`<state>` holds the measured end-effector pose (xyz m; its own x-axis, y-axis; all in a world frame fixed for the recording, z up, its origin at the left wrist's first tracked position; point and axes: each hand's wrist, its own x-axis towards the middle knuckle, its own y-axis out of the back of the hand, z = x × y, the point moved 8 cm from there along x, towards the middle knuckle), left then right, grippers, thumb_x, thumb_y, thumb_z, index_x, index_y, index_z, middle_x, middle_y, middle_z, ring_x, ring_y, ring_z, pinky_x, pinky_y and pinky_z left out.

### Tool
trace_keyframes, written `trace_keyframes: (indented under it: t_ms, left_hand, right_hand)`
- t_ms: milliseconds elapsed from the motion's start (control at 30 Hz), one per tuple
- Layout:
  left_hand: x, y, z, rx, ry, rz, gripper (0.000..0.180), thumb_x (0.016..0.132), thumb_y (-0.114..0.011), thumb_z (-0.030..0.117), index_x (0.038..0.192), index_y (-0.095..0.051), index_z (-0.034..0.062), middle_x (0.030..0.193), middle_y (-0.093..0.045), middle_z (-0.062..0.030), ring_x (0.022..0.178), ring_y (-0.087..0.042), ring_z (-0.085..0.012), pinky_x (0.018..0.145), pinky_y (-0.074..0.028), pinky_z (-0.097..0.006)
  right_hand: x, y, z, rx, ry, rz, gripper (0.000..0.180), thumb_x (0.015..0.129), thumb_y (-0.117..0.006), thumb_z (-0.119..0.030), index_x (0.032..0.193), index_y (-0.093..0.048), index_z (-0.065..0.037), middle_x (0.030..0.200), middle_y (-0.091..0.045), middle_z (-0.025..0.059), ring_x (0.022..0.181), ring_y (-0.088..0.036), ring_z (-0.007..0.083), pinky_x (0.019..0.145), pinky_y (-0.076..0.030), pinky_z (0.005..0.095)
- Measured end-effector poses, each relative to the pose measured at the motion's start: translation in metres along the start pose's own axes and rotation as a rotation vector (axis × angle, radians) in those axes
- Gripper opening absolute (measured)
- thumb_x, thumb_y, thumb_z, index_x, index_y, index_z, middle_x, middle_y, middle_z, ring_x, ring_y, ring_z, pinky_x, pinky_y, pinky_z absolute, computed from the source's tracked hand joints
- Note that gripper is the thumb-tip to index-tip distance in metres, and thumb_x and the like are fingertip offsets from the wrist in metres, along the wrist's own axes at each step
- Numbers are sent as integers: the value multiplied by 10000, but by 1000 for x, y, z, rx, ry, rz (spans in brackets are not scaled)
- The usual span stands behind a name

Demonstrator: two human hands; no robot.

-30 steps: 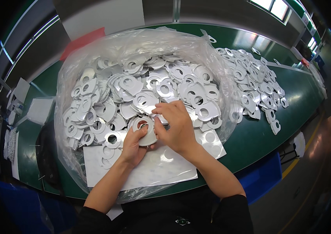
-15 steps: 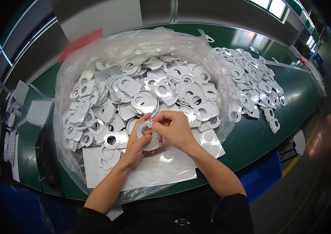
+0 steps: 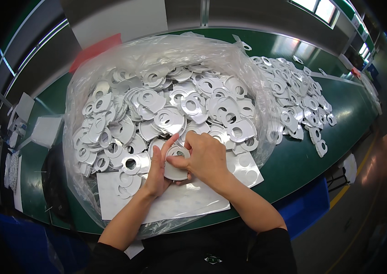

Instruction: Applying circular adhesive pads to metal lighting component plates on an assembly line.

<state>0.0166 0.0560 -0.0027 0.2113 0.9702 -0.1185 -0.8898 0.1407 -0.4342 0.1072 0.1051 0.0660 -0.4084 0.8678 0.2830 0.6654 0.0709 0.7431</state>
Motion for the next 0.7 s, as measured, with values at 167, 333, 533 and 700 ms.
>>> trace_keyframes:
  t_ms: [167,333,533,700]
  left_hand:
    - [2,2,-3,-42,16,-21,879,859,-129,746,1474,-45,122,965,-596,-122,699,-616,-198,462,-403,-244]
    - [3,-1,-2,-111,38,-58,884,855,-134,751,1464,-46,116,901,-607,-121,680,-614,-190,445,-388,-238]
    - [3,-1,-7,-141,122,-112,839,869,-168,739,1451,-114,136,897,-609,-151,696,-617,-208,462,-401,-250]
    - [-11,-7,32,129,4,27,680,944,-418,501,1461,-161,142,1291,-462,-171,1079,-550,-258,753,-528,-357]
  right_hand:
    - [1,2,6,139,27,-148,401,669,-779,-362,712,-548,-37,567,-562,64,531,-570,229,518,-449,337]
    - [2,-3,21,306,-43,-287,266,753,-721,-221,796,-609,16,699,-661,120,627,-647,201,599,-496,272]
    - [3,-7,22,287,-94,-261,195,785,-675,-161,798,-614,23,667,-637,93,570,-609,172,547,-467,287]
    - [15,13,37,740,-300,-246,174,850,-631,-198,804,-610,-31,694,-574,3,583,-503,60,503,-404,219]
